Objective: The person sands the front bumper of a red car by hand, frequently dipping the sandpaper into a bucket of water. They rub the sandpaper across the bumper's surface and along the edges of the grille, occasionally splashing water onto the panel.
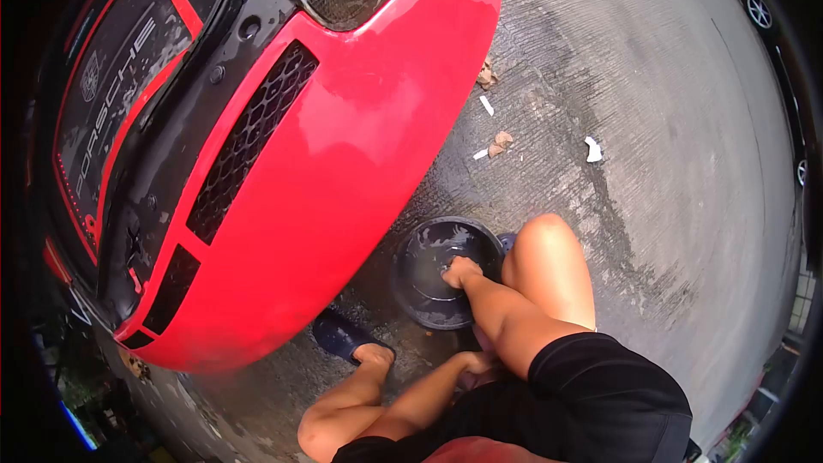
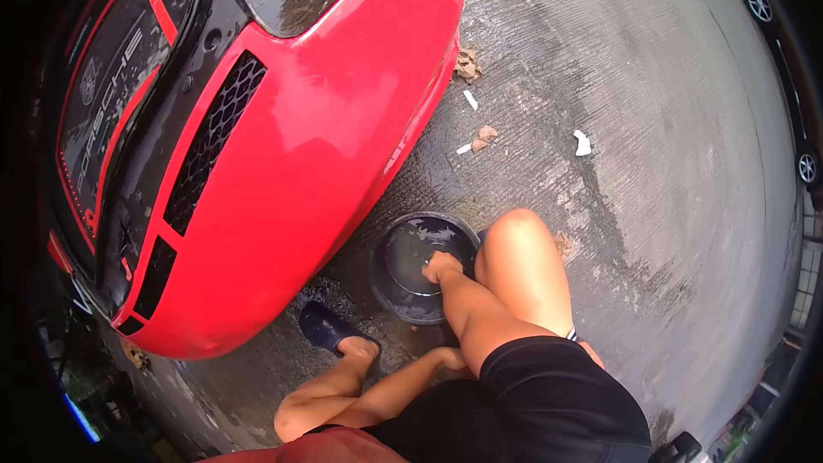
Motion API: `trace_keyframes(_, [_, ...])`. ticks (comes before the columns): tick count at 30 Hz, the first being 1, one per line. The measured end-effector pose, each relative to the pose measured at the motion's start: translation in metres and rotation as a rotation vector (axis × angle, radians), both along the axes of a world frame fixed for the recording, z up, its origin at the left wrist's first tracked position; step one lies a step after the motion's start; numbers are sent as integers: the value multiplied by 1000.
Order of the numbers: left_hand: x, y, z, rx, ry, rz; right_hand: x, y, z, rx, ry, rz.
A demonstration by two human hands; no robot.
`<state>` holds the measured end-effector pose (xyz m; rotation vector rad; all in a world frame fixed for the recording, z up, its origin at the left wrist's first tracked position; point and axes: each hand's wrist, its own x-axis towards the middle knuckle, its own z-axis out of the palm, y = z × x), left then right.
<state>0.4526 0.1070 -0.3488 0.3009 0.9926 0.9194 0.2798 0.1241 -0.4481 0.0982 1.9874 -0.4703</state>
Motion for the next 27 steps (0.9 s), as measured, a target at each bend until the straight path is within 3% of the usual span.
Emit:
trace_keyframes(1, [0,-5,-2,32,-23,-8,-8,0,1,18,-12,-72])
trace_keyframes(4, [8,-25,-10,103,-110,3,15,12,-71,-149,4,-244])
trace_keyframes(6, [30,-45,-21,112,-186,-20,17,14,-50,-189,-21,-428])
trace_keyframes(9, [47,-70,-3,156,-48,-212,55,2,-30,-199,45,-700])
trace_keyframes(13, [31,-114,69,-202,-493,-312,75,-36,32,-76,169,-920])
trace_keyframes(14, [82,-129,47,-141,-438,-321,81,-49,33,7,237,-955])
trace_keyframes(15, [133,-144,26,-82,-381,-328,95,-59,15,-93,288,-1093])
trace_keyframes(16, [151,-151,32,-84,-319,-363,82,-62,37,-12,239,-1052])
trace_keyframes(22, [119,-141,45,-339,78,-476,79,-90,19,-119,406,-1172])
trace_keyframes(24, [124,-138,50,-357,167,-526,80,-81,45,-225,386,-1280])
trace_keyframes(25, [131,-139,56,-346,180,-559,91,-82,28,-330,557,-1348])
trace_keyframes(27, [146,-140,74,-288,168,-632,103,-71,47,-419,528,-1404])
